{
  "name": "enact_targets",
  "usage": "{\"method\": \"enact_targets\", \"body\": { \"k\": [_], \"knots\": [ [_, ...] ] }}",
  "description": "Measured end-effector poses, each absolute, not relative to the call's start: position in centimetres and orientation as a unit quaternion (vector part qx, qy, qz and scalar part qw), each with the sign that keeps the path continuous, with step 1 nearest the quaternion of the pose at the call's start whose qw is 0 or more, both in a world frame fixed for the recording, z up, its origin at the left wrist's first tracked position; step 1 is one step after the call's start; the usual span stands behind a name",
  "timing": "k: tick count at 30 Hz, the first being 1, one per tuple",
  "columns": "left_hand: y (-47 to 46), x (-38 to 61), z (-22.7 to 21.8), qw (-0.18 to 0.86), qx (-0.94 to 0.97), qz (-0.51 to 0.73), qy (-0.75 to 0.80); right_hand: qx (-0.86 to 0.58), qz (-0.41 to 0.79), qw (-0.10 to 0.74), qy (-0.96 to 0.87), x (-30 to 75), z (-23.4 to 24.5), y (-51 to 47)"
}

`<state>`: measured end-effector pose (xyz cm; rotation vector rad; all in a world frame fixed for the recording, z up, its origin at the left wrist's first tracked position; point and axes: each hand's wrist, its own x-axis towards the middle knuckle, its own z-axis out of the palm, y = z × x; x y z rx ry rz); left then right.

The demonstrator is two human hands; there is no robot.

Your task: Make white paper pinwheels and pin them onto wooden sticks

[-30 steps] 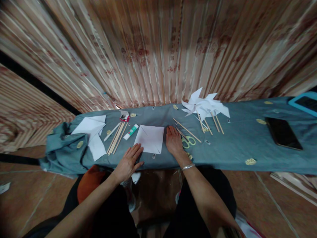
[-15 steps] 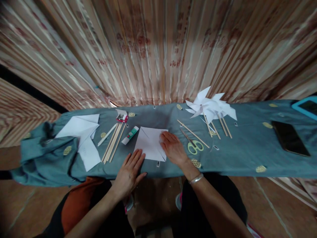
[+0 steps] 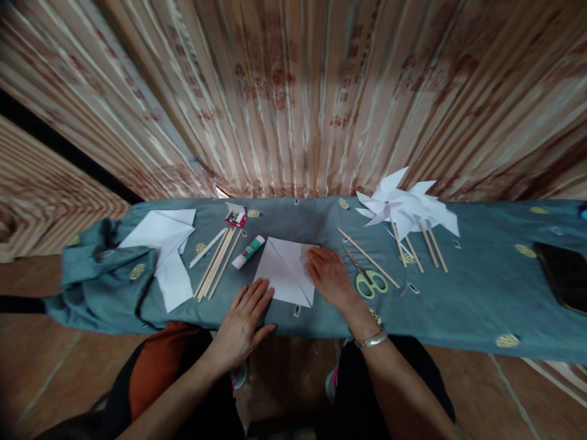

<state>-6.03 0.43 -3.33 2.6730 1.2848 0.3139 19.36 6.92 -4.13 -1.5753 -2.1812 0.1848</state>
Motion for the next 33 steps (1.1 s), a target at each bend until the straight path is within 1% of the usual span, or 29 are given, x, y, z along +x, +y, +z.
{"method": "enact_targets", "body": {
  "k": [4,9,14,19,23,30,33],
  "knots": [
    [0.4,-5.9,-2.9,0.106,0.883,0.116,0.443,-0.579,0.018,0.185,-0.794,18.8,-3.6,7.5],
    [0.7,-5.5,-1.7,0.103,0.868,0.145,0.463,-0.583,0.008,0.171,-0.794,18.5,-3.1,8.2],
    [4.2,-3.6,-1.3,0.097,0.886,0.158,0.425,-0.578,0.0,0.191,-0.793,18.3,-3.2,8.3],
    [8.0,-2.1,-3.2,0.072,0.895,0.121,0.424,-0.569,-0.014,0.196,-0.798,18.3,-3.6,8.1],
    [8.3,-2.3,-4.1,0.076,0.895,0.107,0.426,-0.568,-0.015,0.188,-0.801,18.3,-3.7,8.1],
    [8.0,-2.4,-3.9,0.094,0.892,0.112,0.429,-0.561,-0.012,0.196,-0.804,18.7,-3.7,8.2],
    [8.1,-2.6,-4.1,0.106,0.89,0.124,0.426,-0.556,-0.005,0.214,-0.803,18.6,-3.3,8.1]
  ]
}}
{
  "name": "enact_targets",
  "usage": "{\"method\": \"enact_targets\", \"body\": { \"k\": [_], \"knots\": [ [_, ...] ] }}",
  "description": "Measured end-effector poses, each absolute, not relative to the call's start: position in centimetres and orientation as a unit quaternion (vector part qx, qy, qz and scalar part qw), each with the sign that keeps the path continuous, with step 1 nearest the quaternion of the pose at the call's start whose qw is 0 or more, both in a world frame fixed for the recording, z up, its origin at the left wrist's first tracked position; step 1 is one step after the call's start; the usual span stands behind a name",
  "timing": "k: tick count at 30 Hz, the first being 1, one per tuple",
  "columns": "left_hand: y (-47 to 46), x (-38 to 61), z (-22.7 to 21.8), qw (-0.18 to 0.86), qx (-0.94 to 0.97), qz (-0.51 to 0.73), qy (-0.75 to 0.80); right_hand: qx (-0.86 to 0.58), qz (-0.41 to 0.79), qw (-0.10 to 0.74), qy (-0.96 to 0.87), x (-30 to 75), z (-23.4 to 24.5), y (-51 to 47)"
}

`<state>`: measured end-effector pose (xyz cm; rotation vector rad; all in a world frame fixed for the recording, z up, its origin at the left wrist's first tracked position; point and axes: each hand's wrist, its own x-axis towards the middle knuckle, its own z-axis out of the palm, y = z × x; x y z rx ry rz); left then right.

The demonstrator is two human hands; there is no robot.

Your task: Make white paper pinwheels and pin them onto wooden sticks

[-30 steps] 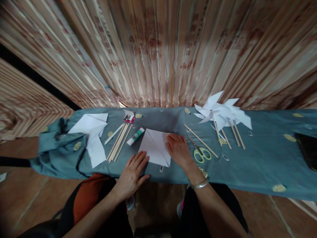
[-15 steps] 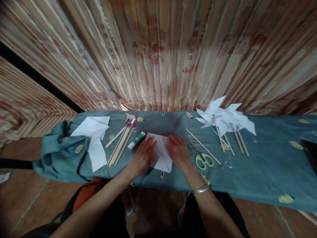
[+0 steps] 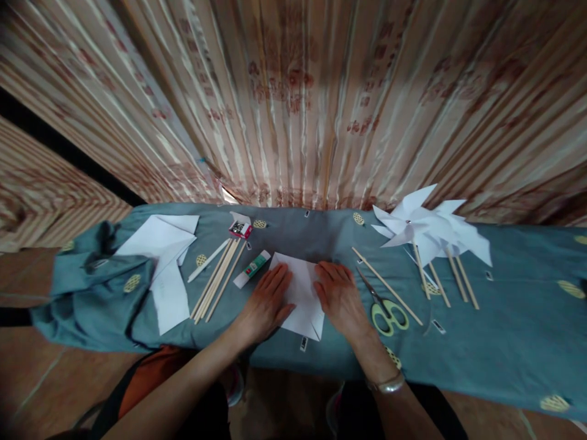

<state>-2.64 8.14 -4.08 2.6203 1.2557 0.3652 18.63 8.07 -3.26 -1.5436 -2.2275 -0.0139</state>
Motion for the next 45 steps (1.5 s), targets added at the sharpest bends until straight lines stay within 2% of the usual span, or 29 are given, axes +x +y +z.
{"method": "enact_targets", "body": {
  "k": [9,19,31,45],
  "knots": [
    [8.9,-3.4,-4.3,0.154,0.883,0.168,0.411,-0.479,0.077,0.246,-0.839,15.4,-3.1,6.7],
    [7.8,-3.3,-1.8,0.107,0.889,0.151,0.418,-0.479,0.1,0.24,-0.838,15.1,-3.5,7.4],
    [6.6,-3.0,-1.3,0.139,0.917,0.096,0.362,-0.483,0.113,0.187,-0.848,14.4,-1.9,8.7],
    [6.6,-2.9,-2.1,0.162,0.908,0.155,0.354,-0.482,0.072,0.109,-0.867,12.0,-1.8,13.2]
  ]
}}
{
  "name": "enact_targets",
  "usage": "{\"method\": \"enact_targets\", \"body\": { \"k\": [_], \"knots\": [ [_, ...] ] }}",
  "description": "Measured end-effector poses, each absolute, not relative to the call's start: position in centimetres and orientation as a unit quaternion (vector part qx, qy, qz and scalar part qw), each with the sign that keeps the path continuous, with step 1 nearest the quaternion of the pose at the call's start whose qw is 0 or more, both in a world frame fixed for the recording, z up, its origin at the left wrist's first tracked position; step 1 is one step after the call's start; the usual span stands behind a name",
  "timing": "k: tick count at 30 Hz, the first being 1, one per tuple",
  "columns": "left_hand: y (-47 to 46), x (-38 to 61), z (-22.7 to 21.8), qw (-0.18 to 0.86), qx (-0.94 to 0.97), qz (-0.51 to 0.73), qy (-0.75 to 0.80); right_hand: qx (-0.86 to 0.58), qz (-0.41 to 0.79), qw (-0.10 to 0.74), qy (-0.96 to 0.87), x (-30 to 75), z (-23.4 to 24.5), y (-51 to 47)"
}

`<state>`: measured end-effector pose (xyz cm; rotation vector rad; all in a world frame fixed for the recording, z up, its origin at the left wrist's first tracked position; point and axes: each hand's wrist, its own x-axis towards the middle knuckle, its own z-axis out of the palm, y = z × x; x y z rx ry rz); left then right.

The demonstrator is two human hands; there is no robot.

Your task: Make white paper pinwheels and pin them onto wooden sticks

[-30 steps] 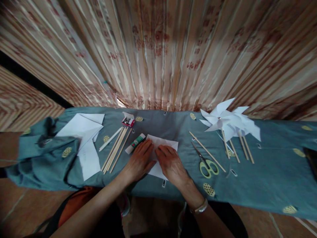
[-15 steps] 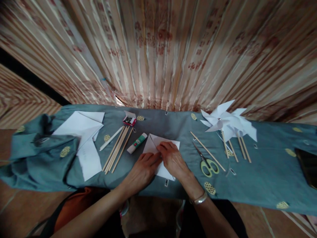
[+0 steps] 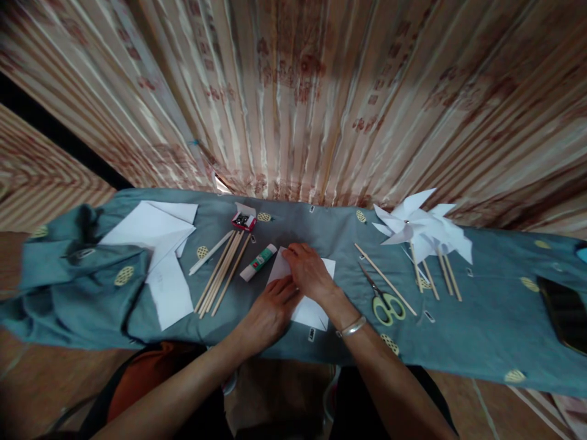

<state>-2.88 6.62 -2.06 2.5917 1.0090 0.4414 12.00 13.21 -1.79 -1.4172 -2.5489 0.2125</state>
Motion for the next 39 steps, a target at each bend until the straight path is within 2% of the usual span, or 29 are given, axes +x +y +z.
{"method": "enact_targets", "body": {
  "k": [9,12,16,19,23,31,33,35,37,39],
  "knots": [
    [6.5,-3.0,-2.2,0.147,0.914,0.146,0.35,-0.489,0.064,0.106,-0.864,10.8,-1.8,15.1],
    [6.4,-2.9,-2.4,0.148,0.912,0.154,0.35,-0.494,0.067,0.157,-0.853,11.1,-1.6,14.7],
    [6.8,-3.5,-2.2,0.154,0.906,0.189,0.346,-0.503,0.073,0.264,-0.82,12.7,-1.1,12.4],
    [8.0,-5.3,-1.2,0.151,0.879,0.224,0.392,-0.55,0.071,0.314,-0.771,14.5,-0.9,10.0],
    [10.0,-8.5,-0.5,0.085,0.803,0.245,0.536,-0.608,0.069,0.347,-0.711,16.1,-1.4,7.8],
    [11.2,-9.9,-0.6,0.079,0.8,0.138,0.578,-0.627,0.108,0.367,-0.678,17.1,-2.1,7.7],
    [11.5,-9.8,0.0,0.1,0.78,0.169,0.594,-0.632,0.122,0.383,-0.662,17.1,-1.9,7.6],
    [11.7,-9.4,0.6,0.147,0.752,0.25,0.592,-0.638,0.171,0.413,-0.627,16.7,-1.6,7.4],
    [11.6,-8.3,1.0,0.237,0.72,0.336,0.559,-0.622,0.279,0.451,-0.576,16.0,-1.4,7.1],
    [10.9,-6.8,1.1,0.358,0.69,0.365,0.513,-0.56,0.429,0.479,-0.523,15.2,-1.2,6.9]
  ]
}}
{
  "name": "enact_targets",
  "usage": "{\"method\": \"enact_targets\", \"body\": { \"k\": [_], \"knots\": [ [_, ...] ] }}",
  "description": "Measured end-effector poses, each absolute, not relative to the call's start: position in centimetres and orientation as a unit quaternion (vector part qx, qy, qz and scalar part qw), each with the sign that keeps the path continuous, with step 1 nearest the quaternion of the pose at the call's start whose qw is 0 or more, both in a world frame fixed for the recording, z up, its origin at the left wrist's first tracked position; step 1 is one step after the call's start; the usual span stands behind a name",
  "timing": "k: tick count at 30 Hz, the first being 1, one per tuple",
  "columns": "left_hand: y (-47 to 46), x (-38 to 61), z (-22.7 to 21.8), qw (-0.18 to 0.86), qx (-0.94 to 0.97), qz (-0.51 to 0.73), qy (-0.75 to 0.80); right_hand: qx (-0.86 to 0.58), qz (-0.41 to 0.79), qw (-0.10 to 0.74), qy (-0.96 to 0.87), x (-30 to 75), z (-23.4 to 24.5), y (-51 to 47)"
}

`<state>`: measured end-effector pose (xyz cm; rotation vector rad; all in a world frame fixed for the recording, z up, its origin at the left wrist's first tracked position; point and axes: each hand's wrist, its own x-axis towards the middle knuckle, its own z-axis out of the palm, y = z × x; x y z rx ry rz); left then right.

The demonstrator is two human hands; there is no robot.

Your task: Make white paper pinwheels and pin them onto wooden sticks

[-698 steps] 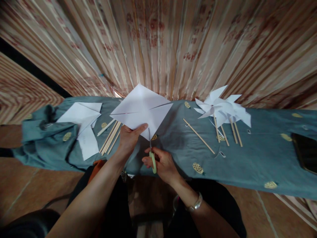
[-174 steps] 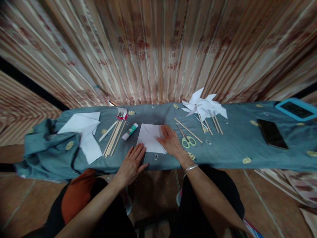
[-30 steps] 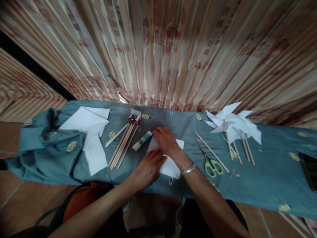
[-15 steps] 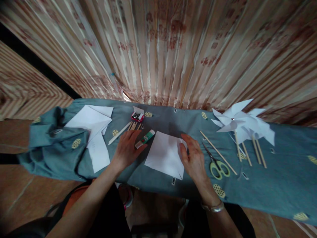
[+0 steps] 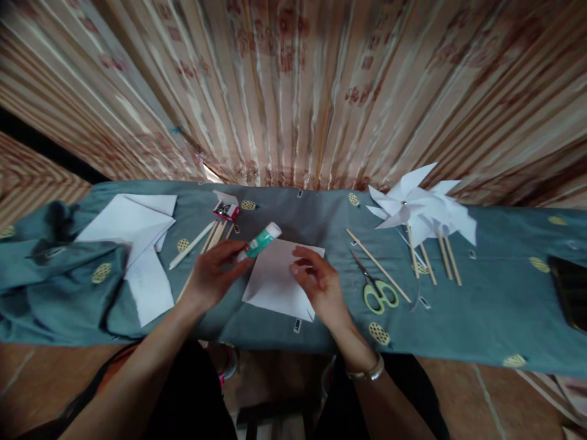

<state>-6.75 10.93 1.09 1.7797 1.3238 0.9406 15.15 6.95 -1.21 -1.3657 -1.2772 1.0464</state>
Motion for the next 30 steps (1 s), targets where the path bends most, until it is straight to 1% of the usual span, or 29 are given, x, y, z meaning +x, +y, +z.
{"method": "enact_targets", "body": {
  "k": [2,3,5,10,12,14,16,18,20,24,30],
  "knots": [
    [10.1,-5.1,0.9,0.436,0.684,0.356,0.463,-0.488,0.554,0.498,-0.456,14.4,-1.2,6.8],
    [9.7,-4.3,0.7,0.454,0.686,0.354,0.446,-0.464,0.597,0.505,-0.417,14.1,-1.2,6.7],
    [9.2,-3.2,0.4,0.473,0.686,0.348,0.43,-0.441,0.648,0.517,-0.343,13.7,-1.3,6.7],
    [9.5,-2.8,-0.3,0.5,0.645,0.355,0.456,-0.437,0.664,0.564,-0.224,14.7,-1.4,7.2],
    [10.2,-3.6,-0.3,0.493,0.628,0.363,0.479,-0.426,0.667,0.584,-0.179,15.4,-1.4,7.5],
    [11.1,-4.8,-0.2,0.438,0.634,0.368,0.52,-0.411,0.681,0.585,-0.158,16.0,-1.4,7.8],
    [11.9,-6.2,-0.4,0.348,0.664,0.352,0.561,-0.4,0.698,0.571,-0.16,16.3,-1.5,7.8],
    [12.4,-7.4,-0.7,0.26,0.711,0.328,0.566,-0.396,0.715,0.551,-0.169,16.3,-1.6,7.7],
    [12.7,-8.2,-1.1,0.209,0.757,0.29,0.547,-0.392,0.732,0.528,-0.179,16.2,-1.7,7.5],
    [12.8,-8.8,-2.0,0.182,0.801,0.244,0.516,-0.388,0.75,0.499,-0.195,16.1,-1.8,7.3],
    [12.7,-9.1,-2.2,0.174,0.808,0.245,0.506,-0.411,0.713,0.528,-0.212,16.3,-1.7,7.4]
  ]
}}
